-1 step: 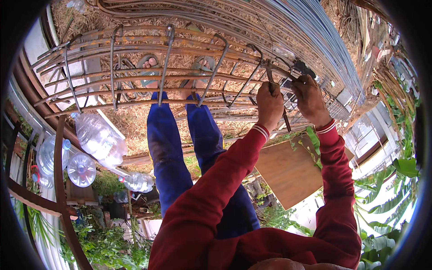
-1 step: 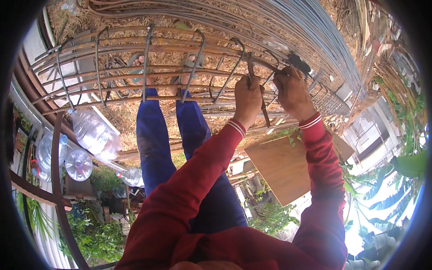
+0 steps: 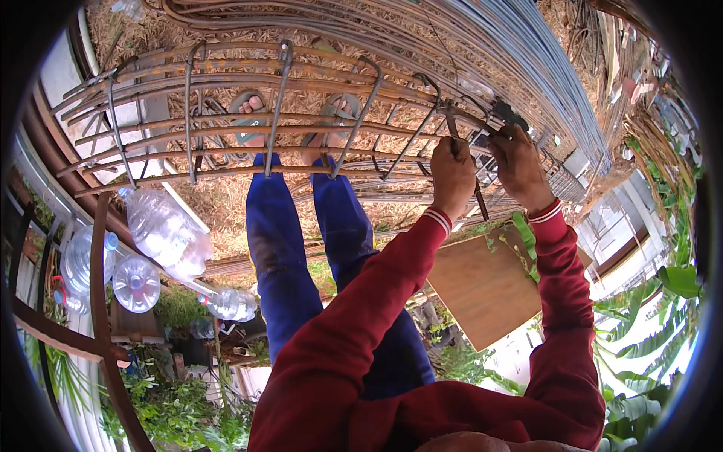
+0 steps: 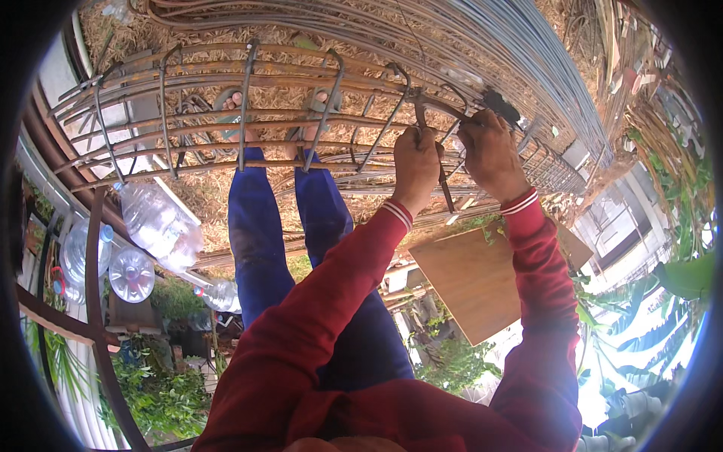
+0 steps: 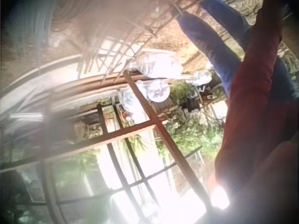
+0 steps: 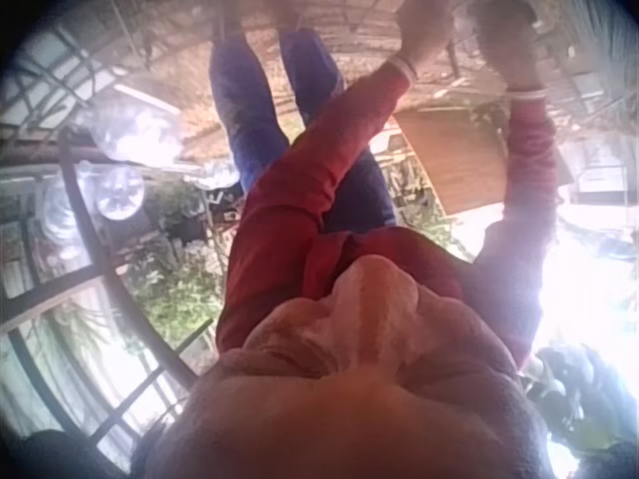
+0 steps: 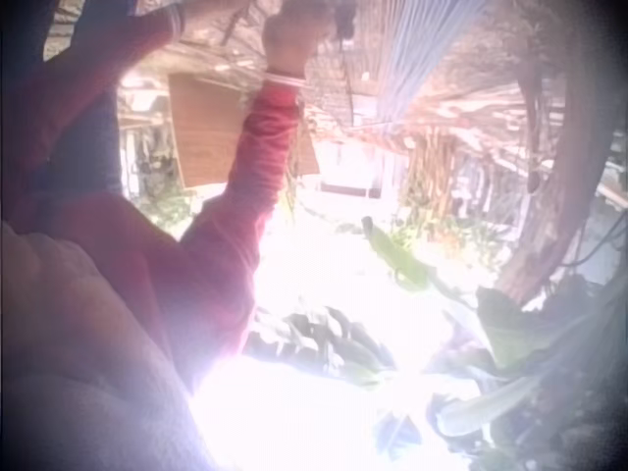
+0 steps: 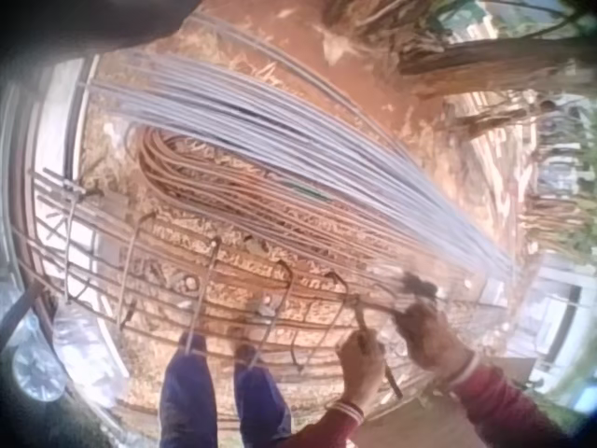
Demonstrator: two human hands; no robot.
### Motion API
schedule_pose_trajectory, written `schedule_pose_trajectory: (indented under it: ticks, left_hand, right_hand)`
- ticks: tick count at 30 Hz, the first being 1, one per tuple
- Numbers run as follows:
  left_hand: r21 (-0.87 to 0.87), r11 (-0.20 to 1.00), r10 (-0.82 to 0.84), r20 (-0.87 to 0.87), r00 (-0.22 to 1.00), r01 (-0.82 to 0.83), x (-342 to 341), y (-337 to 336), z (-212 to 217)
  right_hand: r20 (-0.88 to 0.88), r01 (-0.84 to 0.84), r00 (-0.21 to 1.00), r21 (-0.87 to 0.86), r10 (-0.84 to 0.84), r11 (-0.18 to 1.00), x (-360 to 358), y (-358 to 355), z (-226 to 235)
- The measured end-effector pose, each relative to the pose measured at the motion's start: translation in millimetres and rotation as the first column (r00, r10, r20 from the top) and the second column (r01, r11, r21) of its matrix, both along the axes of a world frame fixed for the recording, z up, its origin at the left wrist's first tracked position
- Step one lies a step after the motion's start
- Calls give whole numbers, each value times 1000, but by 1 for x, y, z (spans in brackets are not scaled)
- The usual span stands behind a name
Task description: The person assembles a metal frame structure by hand, using pliers to bend and secure metal rods into a grid-like shape. They repeatedly adjust and tighten connections between the rods while working on the ground.
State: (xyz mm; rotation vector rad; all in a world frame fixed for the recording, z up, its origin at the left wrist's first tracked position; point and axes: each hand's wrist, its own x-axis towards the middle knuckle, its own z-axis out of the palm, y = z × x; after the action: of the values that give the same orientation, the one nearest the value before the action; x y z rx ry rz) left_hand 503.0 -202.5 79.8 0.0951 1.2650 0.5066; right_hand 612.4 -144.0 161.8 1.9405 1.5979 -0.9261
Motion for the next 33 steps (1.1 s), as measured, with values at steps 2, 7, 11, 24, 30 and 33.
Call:
schedule_pose_trajectory:
  ticks: [2, 7, 11, 24, 30, 33]
  left_hand:
    - [21, 1000, 3, -44, 999, -2, 3, 6, -3]
    - [14, 995, -94, -75, 993, 95, 3, 16, 8]
    - [-180, 982, 91, 173, 981, -59, -2, 21, 5]
    - [-148, 988, 55, 108, 993, -38, -6, 32, -6]
    - [-236, 971, 92, 260, 961, -29, -16, 29, -35]
    - [-170, 985, 26, 255, 967, 18, -21, 22, -51]
  right_hand:
    - [27, -20, 999, 35, 19, 999, -2, 6, -4]
    - [34, -10, 999, 14, 9, 1000, -18, 3, 3]
    - [-103, -38, 994, -20, 36, 999, -23, -1, 19]
    - [-155, 509, 609, -676, -778, 533, 1, 34, 19]
    - [-268, 678, 274, -627, -924, 383, -23, -26, 8]
    - [-255, 707, 387, -536, -886, 463, -37, -51, -6]
